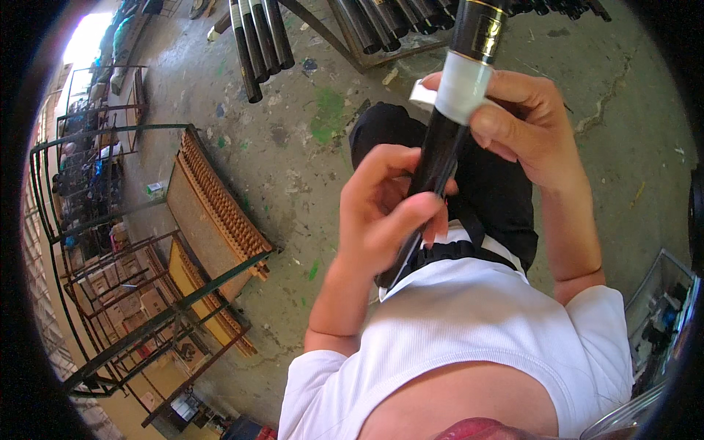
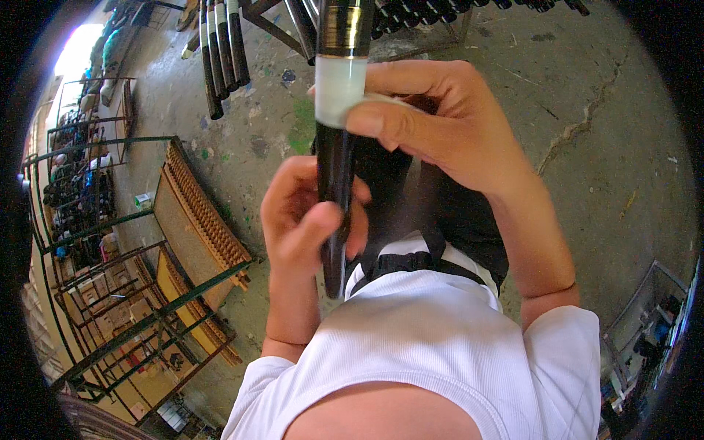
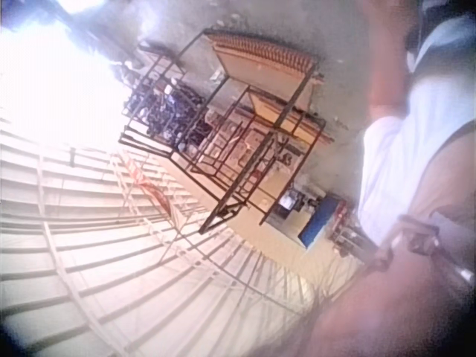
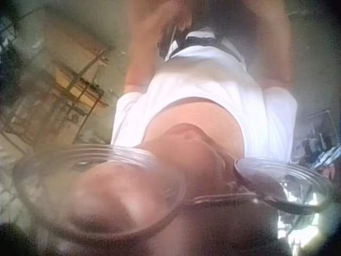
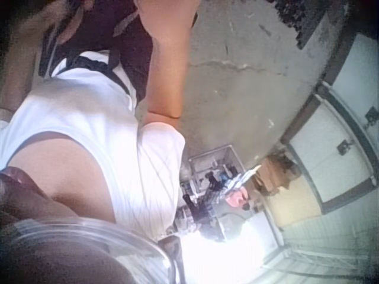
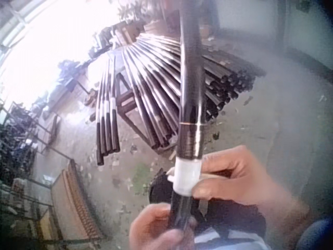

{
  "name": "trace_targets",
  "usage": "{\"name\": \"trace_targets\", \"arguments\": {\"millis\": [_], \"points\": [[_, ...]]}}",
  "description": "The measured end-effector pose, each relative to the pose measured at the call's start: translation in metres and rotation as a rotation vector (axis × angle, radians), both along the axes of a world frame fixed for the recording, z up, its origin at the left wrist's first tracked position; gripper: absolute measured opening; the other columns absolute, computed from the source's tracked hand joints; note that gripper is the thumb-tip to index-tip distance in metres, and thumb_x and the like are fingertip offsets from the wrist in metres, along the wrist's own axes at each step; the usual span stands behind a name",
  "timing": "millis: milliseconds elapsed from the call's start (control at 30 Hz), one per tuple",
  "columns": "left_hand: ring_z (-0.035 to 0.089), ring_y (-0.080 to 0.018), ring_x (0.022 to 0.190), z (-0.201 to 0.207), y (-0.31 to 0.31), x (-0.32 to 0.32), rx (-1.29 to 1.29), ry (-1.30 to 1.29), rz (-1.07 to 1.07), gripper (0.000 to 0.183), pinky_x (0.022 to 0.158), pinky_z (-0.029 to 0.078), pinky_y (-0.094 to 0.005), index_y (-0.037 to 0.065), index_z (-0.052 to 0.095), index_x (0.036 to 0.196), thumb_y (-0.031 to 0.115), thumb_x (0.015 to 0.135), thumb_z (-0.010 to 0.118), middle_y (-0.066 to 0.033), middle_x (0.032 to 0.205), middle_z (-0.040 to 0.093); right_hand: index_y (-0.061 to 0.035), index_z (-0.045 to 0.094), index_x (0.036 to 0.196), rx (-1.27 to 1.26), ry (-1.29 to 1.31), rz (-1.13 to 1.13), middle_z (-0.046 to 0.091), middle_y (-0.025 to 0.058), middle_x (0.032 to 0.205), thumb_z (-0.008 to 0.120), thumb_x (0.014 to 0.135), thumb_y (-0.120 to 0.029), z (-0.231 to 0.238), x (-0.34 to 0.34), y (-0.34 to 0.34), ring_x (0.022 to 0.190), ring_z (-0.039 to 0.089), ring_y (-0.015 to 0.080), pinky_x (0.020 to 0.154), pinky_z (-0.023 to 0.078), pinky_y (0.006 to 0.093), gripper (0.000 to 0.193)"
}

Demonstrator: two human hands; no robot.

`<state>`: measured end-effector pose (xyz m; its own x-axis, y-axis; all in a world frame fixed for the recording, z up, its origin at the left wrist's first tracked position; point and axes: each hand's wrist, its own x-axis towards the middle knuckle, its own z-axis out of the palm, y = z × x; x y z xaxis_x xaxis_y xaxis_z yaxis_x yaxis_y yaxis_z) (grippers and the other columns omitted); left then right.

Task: The person picks up several black tubes one by one and wraps white tape around one end of each tube before placing them back on a stack. They also adjust a black tool belt around their waist between handling the tubes.

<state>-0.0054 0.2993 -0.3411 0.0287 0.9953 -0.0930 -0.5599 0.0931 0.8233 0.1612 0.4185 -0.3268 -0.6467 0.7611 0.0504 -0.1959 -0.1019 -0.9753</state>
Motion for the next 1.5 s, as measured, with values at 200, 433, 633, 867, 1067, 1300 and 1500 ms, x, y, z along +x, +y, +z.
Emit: {"name": "trace_targets", "arguments": {"millis": [200,433,633,867,1067,1300,1500], "points": [[0.054,-0.0148,0.05,-0.009,0.004,0.01,0.165,0.534,0.225,0.047,0.045,0.044,-0.0226,-0.001,0.049,0.111,0.03,0.084,0.071,-0.0146,0.091,0.06,0.0002,0.069,0.103,0.054,-0.009,-0.037,0.066,0.0002,0.086,0.07,0.085,-0.018,0.001,-0.005,0.003,0.079,0.057,0.0048,0.072,0.047,0.0216,0.026],[0.057,-0.0126,0.054,-0.003,0.005,-0.018,-0.088,-0.236,-0.298,0.049,0.047,0.044,-0.0209,-0.006,0.049,0.115,0.033,0.089,0.064,-0.0138,0.088,0.06,-0.0006,0.07,0.103,-0.08,0.026,0.145,0.065,-0.0004,0.083,0.069,0.086,-0.017,0.002,0.006,0.009,0.075,0.055,0.0024,0.065,0.044,0.0189,0.023],[0.058,-0.0117,0.072,-0.01,-0.003,0.01,0.19,0.672,0.262,0.048,0.057,0.045,-0.0219,-0.001,0.044,0.118,0.02,0.083,0.072,-0.0101,0.104,0.056,-0.0009,0.07,0.102,0.116,-0.013,-0.086,0.063,-0.0035,0.078,0.068,0.087,-0.016,0.001,-0.008,0.0,0.066,0.05,0.0001,0.055,0.038,0.0169,0.021],[0.054,-0.0121,0.046,0.002,0.002,-0.007,-0.153,-0.02,-0.104,0.056,0.038,0.041,-0.0218,-0.003,0.044,0.118,0.032,0.083,0.071,-0.0159,0.087,0.061,-0.0011,0.07,0.103,0.048,0.036,0.016,0.064,-0.003,0.08,0.07,0.085,-0.016,0.0,-0.001,0.005,0.068,0.051,0.0011,0.058,0.04,0.0182,0.024],[0.058,-0.0087,0.066,-0.013,-0.005,0.01,0.139,0.465,0.21,0.043,0.052,0.043,-0.0174,0.001,0.045,0.116,0.008,0.083,0.072,-0.0092,0.093,0.056,-0.0022,0.07,0.105,0.015,-0.049,-0.097,0.061,-0.0057,0.074,0.072,0.084,-0.02,0.003,-0.002,-0.003,0.062,0.046,-0.0009,0.052,0.034,0.0173,0.028],[0.058,-0.0078,0.072,0.003,-0.003,0.005,-0.052,0.306,0.084,0.048,0.053,0.043,-0.0185,-0.001,0.044,0.121,0.008,0.082,0.071,-0.0082,0.103,0.053,-0.0006,0.07,0.104,0.05,-0.007,-0.07,0.066,0.0001,0.084,0.07,0.084,-0.016,0.002,0.0,0.0,0.074,0.056,0.0041,0.065,0.044,0.02,0.025],[0.058,-0.0096,0.063,-0.006,-0.004,-0.004,0.048,-0.027,-0.076,0.042,0.05,0.045,-0.021,0.0,0.045,0.114,0.005,0.082,0.072,-0.0111,0.094,0.058,0.0014,0.07,0.1,0.007,0.055,0.063,0.067,0.0021,0.086,0.069,0.085,-0.016,0.004,0.004,0.0,0.079,0.059,0.0061,0.071,0.046,0.0214,0.023]]}}
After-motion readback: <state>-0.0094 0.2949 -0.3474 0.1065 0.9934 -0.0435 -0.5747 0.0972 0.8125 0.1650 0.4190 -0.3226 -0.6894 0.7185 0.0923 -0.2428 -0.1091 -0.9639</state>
